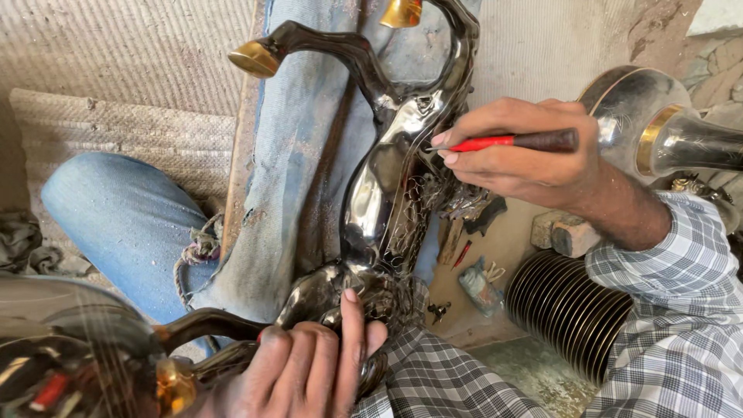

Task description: The person uses a small red-handled engraving tool and a wooden mallet to carve scale patterns into the side of a polished metal horse statue. They repeatedly tap the tool to create indentations, then reposition the tool to continue the pattern along the horse's flank.

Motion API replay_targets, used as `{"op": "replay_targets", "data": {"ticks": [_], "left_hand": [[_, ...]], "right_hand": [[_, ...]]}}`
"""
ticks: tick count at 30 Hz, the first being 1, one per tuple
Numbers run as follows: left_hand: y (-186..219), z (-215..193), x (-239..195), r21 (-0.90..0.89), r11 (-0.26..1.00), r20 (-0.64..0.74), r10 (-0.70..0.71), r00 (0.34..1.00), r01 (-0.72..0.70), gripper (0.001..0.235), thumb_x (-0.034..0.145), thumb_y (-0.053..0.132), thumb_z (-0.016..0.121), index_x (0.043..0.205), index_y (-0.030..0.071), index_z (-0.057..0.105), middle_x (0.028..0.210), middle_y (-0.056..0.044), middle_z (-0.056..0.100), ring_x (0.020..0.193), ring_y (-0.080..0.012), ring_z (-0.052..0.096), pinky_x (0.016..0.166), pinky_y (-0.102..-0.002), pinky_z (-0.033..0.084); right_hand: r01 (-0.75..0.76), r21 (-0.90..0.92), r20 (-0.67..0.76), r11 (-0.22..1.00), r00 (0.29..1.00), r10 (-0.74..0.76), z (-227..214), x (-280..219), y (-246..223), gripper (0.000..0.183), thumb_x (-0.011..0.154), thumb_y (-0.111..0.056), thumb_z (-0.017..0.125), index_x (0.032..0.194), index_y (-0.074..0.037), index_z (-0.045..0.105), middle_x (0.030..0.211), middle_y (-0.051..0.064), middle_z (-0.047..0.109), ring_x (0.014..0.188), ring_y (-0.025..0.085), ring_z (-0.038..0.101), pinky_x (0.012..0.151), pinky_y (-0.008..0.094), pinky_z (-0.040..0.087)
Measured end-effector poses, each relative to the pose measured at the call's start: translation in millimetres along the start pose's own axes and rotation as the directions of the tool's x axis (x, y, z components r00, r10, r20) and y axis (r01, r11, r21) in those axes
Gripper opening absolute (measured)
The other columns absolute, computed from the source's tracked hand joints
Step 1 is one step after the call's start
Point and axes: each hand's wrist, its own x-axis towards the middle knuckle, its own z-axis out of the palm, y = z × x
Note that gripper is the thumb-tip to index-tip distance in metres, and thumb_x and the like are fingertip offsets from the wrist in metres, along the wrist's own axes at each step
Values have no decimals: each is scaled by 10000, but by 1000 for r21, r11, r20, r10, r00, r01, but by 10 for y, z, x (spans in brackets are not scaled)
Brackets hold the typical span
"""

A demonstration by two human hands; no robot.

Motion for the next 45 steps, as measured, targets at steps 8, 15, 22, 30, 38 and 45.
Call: {"op": "replay_targets", "data": {"ticks": [8,15,22,30,38,45], "left_hand": [[-16,-9,27,-31,1000,20,-2,1000,3,459,1058,406,672,915,-4,821,441,29,509,427,-76,488,433,-219,344],[-82,-58,57,-20,1000,8,2,1000,-1,434,1057,351,678,917,-37,813,472,31,506,449,-71,490,435,-214,339],[-118,-79,82,-21,1000,23,-1,1000,2,431,1052,344,679,918,-44,810,474,22,509,443,-77,497,435,-213,368],[-123,-61,44,-43,999,16,-31,999,32,392,1040,322,695,953,-41,813,490,24,531,457,-73,518,441,-213,388],[-115,-46,38,-54,998,35,-29,999,31,409,1037,342,696,951,-39,814,479,24,540,444,-66,525,423,-210,377],[-136,-71,45,-50,997,27,-49,998,51,398,1036,321,694,938,-49,805,516,3,571,477,-81,559,453,-216,405]], "right_hand": [[43,-31,67,999,997,-41,-14,1,60,111,908,-108,849,954,-65,757,1124,111,746,921,181,769,693,236,643],[50,-40,83,998,995,-46,-38,35,34,113,929,-112,833,957,-55,740,1106,110,749,902,181,766,700,248,644],[47,-19,107,999,993,-44,-74,78,19,132,934,-112,822,932,-46,708,1095,115,743,927,204,768,732,272,650],[49,-13,126,999,991,-47,-88,61,-12,125,927,-88,823,933,-31,711,1101,127,744,932,205,767,735,269,653],[37,2,93,999,995,-38,-58,-42,-1,129,896,-68,837,975,-36,740,1138,145,736,959,206,767,772,279,617],[45,42,48,998,998,-47,-14,-96,35,128,895,-43,845,957,-25,734,1131,157,737,930,198,770,767,268,635]]}}
